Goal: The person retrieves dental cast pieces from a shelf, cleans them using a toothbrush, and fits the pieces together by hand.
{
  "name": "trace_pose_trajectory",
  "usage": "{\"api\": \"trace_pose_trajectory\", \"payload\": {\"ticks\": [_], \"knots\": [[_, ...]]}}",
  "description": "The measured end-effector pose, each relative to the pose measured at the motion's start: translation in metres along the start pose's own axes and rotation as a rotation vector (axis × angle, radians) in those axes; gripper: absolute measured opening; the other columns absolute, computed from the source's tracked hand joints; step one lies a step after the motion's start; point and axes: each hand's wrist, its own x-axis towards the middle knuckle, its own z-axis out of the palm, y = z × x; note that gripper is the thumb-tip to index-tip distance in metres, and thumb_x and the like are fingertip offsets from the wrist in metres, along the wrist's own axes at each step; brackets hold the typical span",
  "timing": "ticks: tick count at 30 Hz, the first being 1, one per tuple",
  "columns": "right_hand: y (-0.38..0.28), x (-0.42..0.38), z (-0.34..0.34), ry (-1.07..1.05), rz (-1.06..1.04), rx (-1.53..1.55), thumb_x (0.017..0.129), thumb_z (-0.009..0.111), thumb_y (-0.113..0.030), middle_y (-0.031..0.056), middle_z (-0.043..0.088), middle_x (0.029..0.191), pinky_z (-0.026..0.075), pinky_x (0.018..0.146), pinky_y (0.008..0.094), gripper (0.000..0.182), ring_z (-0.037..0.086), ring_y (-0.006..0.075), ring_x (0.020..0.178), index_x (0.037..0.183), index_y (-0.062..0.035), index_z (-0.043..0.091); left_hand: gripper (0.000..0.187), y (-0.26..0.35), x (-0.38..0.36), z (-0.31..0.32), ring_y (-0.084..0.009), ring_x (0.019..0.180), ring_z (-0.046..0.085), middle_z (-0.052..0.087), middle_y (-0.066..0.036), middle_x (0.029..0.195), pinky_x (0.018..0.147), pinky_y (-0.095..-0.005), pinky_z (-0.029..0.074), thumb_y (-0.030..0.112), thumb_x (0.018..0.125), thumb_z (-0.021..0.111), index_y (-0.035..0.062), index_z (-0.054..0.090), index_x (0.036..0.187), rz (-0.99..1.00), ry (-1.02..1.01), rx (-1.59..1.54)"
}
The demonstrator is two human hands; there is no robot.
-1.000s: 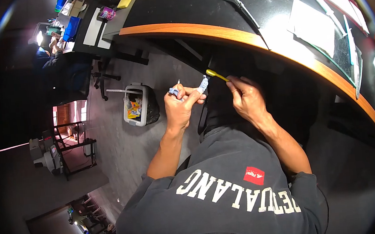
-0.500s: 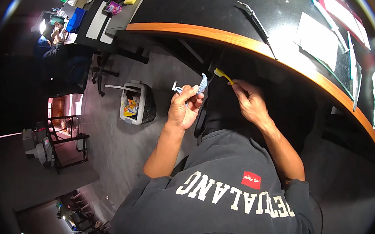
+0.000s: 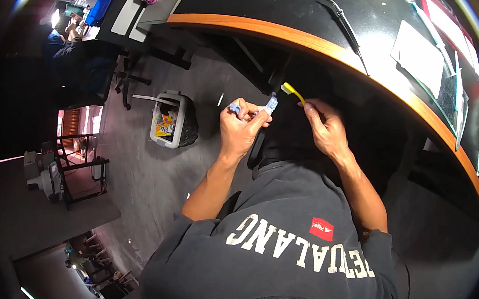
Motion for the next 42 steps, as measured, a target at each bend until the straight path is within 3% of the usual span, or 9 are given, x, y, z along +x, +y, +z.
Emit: {"api": "trace_pose_trajectory", "payload": {"ticks": [3,6,11,15,22,26,31,34,42], "knots": [[-0.020,-0.005,0.000,-0.060,0.109,-0.016,0.101,0.067,-0.023,-0.0020,0.057,0.071,0.044,0.062,0.0254,0.025,0.050,0.0064,0.066,0.106,0.0016,0.071,0.042,0.000,-0.002,0.007,-0.0125,0.072,0.070,0.074,-0.016,0.084,0.062,-0.0245,0.056,-0.006,0.089,0.074,0.0100,0.038,0.073,0.016,-0.033,0.094],[-0.033,-0.008,0.014,-0.046,-0.048,0.048,0.093,0.076,-0.015,-0.0030,0.061,0.069,0.043,0.056,0.0252,0.018,0.052,0.0042,0.064,0.101,-0.0001,0.073,0.043,-0.001,-0.005,0.010,-0.0102,0.069,0.068,0.074,-0.012,0.080,0.060,-0.0230,0.052,-0.005,0.086,0.077,0.0064,0.039,0.070,0.171,-0.060,0.607],[-0.041,-0.008,0.027,-0.108,-0.204,-0.035,0.082,0.083,-0.016,0.0095,0.068,0.079,0.046,0.056,0.0296,0.027,0.061,0.0161,0.061,0.102,0.0008,0.075,0.017,0.005,-0.009,0.023,-0.0372,0.067,0.067,0.065,-0.018,0.075,0.058,-0.0408,0.052,-0.001,0.073,0.073,-0.0008,0.063,0.086,0.467,-0.153,0.854],[-0.026,-0.010,0.030,-0.057,-0.280,-0.003,0.083,0.082,-0.010,0.0121,0.071,0.084,0.052,0.062,0.0312,0.024,0.068,0.0182,0.068,0.103,0.0016,0.075,0.022,-0.001,-0.010,0.026,-0.0370,0.067,0.068,0.065,-0.017,0.076,0.058,-0.0413,0.053,-0.003,0.071,0.073,-0.0006,0.062,0.090,0.554,-0.161,0.863],[-0.028,-0.018,0.022,0.040,0.075,0.337,0.094,0.075,-0.005,0.0067,0.077,0.094,0.056,0.076,0.0253,0.018,0.070,0.0097,0.085,0.109,0.0039,0.076,0.024,0.005,-0.010,0.027,-0.0241,0.066,0.070,0.069,-0.011,0.077,0.059,-0.0332,0.053,-0.001,0.070,0.079,0.0023,0.066,0.090,0.391,-0.035,0.845],[-0.024,-0.016,0.013,0.071,0.176,0.407,0.094,0.077,-0.010,0.0050,0.076,0.096,0.054,0.077,0.0231,0.022,0.068,0.0077,0.085,0.113,0.0016,0.076,0.029,-0.001,-0.009,0.022,-0.0111,0.075,0.071,0.071,-0.008,0.082,0.065,-0.0249,0.056,-0.006,0.079,0.076,-0.0034,0.071,0.107,0.248,-0.070,0.649],[-0.018,-0.017,0.009,0.076,0.214,0.445,0.094,0.079,-0.013,0.0026,0.075,0.096,0.053,0.076,0.0222,0.024,0.065,0.0061,0.084,0.114,0.0000,0.076,0.025,0.001,-0.007,0.014,-0.0174,0.087,0.073,0.070,-0.013,0.108,0.080,-0.0266,0.061,-0.004,0.100,0.055,-0.0095,0.065,0.122,-0.094,-0.204,0.327],[-0.014,-0.017,0.007,0.068,0.236,0.431,0.093,0.079,-0.015,0.0036,0.075,0.096,0.053,0.078,0.0238,0.026,0.066,0.0075,0.086,0.114,-0.0002,0.076,0.024,0.002,-0.003,0.011,-0.0215,0.087,0.074,0.069,-0.017,0.109,0.081,-0.0305,0.063,0.001,0.102,0.054,-0.0081,0.060,0.123,-0.340,-0.262,-0.047],[-0.018,-0.016,0.001,0.069,0.245,0.319,0.093,0.078,-0.017,0.0063,0.075,0.094,0.055,0.077,0.0290,0.024,0.067,0.0117,0.082,0.107,0.0008,0.076,0.016,0.003,-0.009,0.019,-0.0279,0.087,0.072,0.067,-0.019,0.104,0.077,-0.0359,0.060,-0.003,0.094,0.048,-0.0013,0.050,0.110,-0.297,-0.225,-0.165]]}}
